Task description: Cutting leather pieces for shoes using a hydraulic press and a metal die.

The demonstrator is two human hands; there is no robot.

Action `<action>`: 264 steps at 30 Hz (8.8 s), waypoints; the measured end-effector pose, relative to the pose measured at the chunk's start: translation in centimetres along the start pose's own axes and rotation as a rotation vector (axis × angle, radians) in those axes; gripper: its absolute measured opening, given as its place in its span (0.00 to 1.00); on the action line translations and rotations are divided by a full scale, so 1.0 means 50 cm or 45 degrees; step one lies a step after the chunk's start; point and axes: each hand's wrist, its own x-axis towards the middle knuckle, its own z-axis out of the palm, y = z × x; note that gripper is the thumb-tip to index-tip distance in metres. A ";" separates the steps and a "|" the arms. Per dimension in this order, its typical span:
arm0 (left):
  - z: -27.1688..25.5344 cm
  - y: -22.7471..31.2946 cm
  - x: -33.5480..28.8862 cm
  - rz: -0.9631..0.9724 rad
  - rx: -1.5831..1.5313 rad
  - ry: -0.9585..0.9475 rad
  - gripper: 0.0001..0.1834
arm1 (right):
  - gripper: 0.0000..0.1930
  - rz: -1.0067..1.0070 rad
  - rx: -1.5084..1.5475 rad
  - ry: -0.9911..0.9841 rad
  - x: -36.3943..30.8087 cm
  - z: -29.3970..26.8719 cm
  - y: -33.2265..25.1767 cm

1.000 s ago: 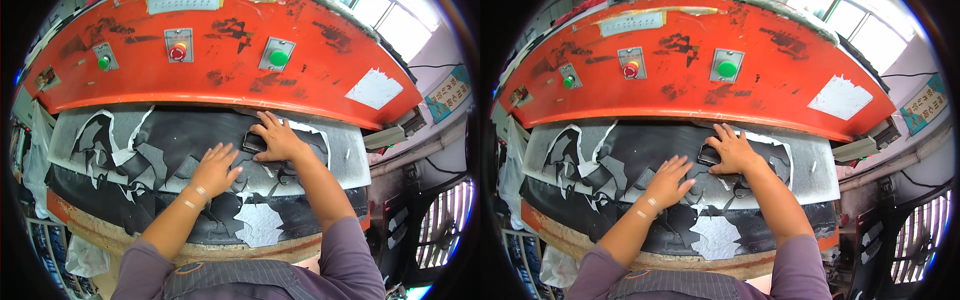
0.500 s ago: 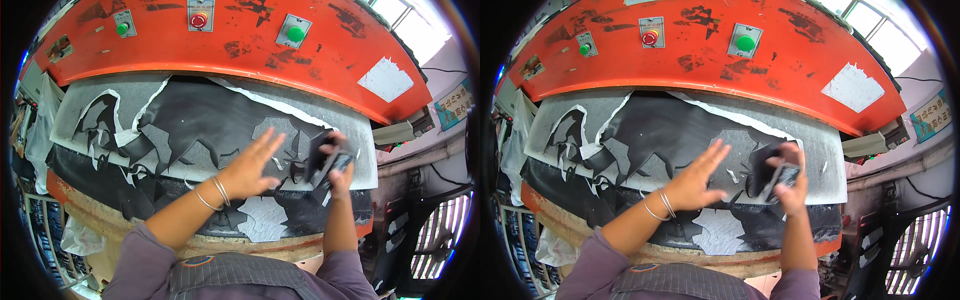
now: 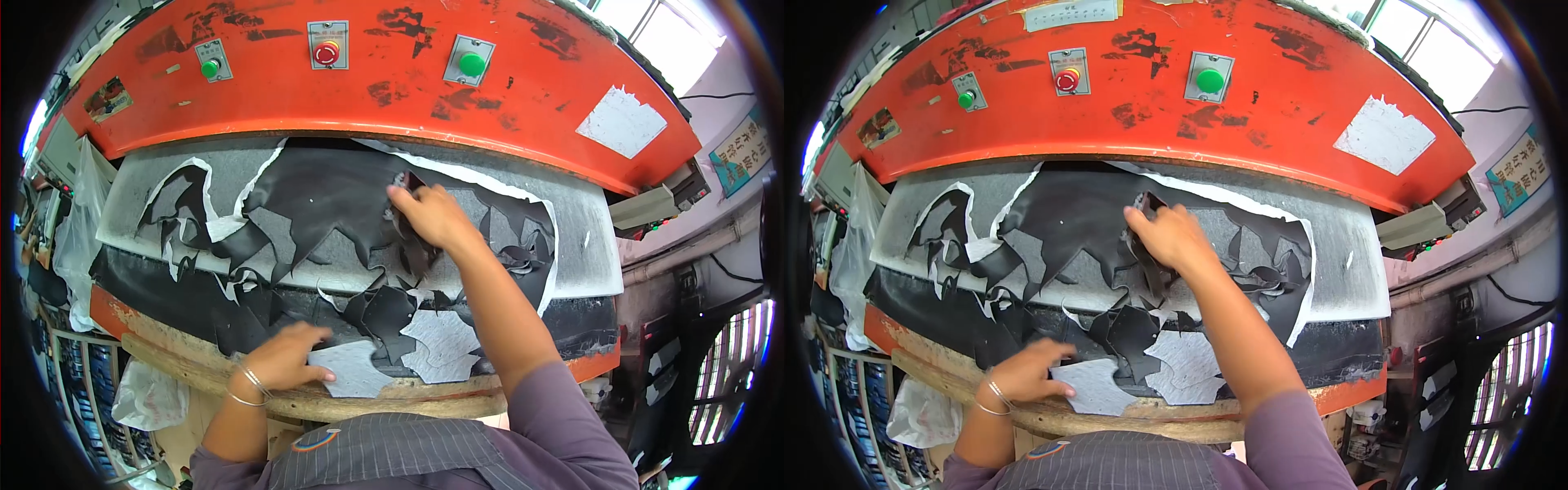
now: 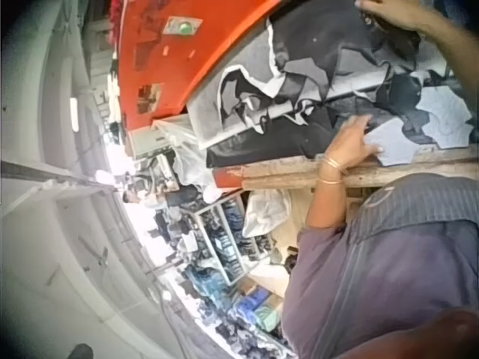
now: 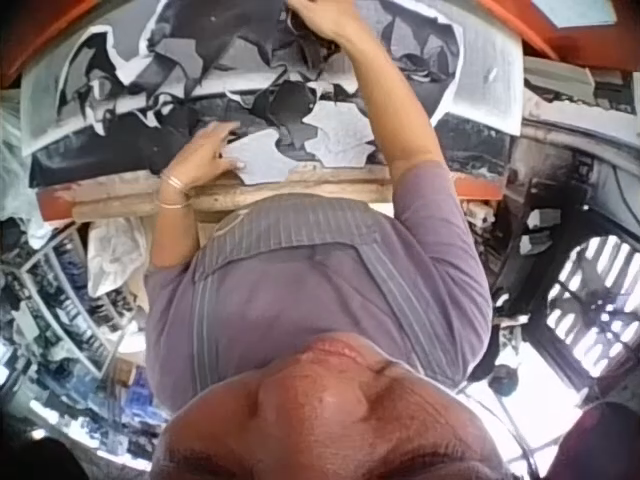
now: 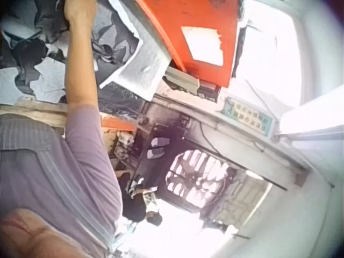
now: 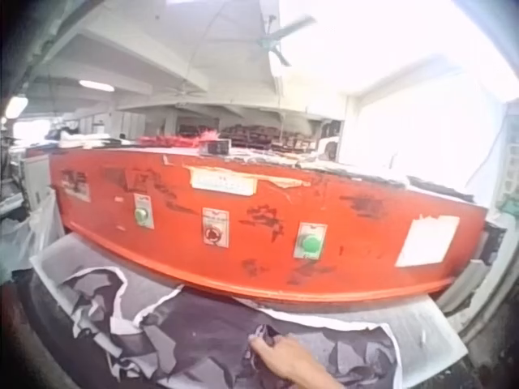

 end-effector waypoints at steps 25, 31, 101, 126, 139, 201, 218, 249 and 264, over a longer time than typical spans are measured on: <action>0.086 -0.011 0.355 0.081 0.149 1.165 0.15 | 0.31 -0.536 -0.006 0.631 0.028 0.124 0.190; 0.080 -0.004 0.356 0.073 0.147 1.119 0.14 | 0.33 -0.557 -0.054 0.636 0.030 0.120 0.189; 0.096 -0.018 0.342 -0.074 -0.081 1.053 0.41 | 0.16 -1.039 -0.019 0.624 0.205 0.027 0.247; -0.156 -0.100 -0.037 0.318 -0.067 1.413 0.17 | 0.15 -0.754 0.047 0.889 -0.262 0.077 0.068; 0.227 0.001 -0.169 0.264 0.077 0.863 0.07 | 0.24 -0.862 -0.439 0.194 -0.494 0.342 0.112; 0.101 -0.193 -0.143 0.321 -0.226 0.859 0.34 | 0.34 -0.578 0.101 0.703 -0.209 0.362 -0.095; 0.165 -0.171 -0.100 0.317 -0.022 0.815 0.40 | 0.14 -0.497 0.062 1.084 -0.281 0.454 0.003; -0.198 -0.134 -0.229 0.780 0.174 2.229 0.14 | 0.35 -0.815 0.029 2.229 -0.377 0.043 -0.084; 0.358 -0.160 -0.494 0.330 0.081 0.795 0.10 | 0.29 -1.031 -0.481 0.315 -0.728 0.605 0.073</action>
